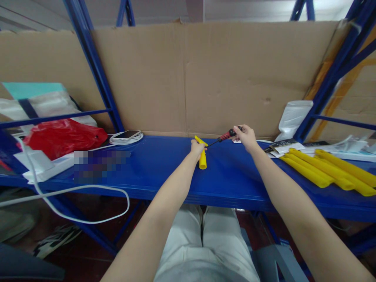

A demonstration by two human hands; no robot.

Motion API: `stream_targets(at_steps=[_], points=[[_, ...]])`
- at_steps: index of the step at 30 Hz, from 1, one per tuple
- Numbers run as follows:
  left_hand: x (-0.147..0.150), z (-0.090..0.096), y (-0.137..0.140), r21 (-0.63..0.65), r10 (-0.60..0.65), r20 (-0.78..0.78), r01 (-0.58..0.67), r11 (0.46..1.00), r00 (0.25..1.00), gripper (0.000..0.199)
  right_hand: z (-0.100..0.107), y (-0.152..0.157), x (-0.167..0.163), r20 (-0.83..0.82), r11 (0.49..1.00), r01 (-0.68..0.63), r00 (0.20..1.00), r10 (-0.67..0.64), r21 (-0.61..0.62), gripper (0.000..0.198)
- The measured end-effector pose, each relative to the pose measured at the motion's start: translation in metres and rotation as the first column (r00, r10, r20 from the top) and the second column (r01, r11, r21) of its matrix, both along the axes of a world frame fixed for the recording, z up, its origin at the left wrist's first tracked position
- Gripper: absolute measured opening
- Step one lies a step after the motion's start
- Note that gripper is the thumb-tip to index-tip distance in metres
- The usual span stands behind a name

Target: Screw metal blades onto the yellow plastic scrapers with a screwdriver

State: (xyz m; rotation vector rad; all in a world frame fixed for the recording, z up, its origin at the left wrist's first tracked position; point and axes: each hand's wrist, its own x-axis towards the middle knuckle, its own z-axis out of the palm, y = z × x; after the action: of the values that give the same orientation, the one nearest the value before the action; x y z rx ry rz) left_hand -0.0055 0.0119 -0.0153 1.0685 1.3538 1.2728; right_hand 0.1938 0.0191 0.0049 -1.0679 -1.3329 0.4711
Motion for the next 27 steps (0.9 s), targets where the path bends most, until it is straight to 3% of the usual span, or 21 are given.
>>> stream_targets(at_steps=[3,10,27], points=[[0.000,0.000,-0.001,-0.018,-0.047,-0.035,0.047,0.999,0.998,0.043,0.007,0.000,-0.005,-0.187,0.996,0.055,0.981,-0.041,0.069,0.038],[0.001,0.003,-0.007,-0.024,-0.183,-0.082,0.182,0.983,0.980,0.039,0.015,-0.002,-0.007,-0.318,0.966,0.160,0.944,-0.090,0.202,0.039],[0.002,-0.004,0.001,0.009,-0.228,-0.125,0.231,0.973,0.966,0.032,0.014,-0.002,-0.011,-0.300,0.961,0.152,0.951,-0.079,0.229,0.039]])
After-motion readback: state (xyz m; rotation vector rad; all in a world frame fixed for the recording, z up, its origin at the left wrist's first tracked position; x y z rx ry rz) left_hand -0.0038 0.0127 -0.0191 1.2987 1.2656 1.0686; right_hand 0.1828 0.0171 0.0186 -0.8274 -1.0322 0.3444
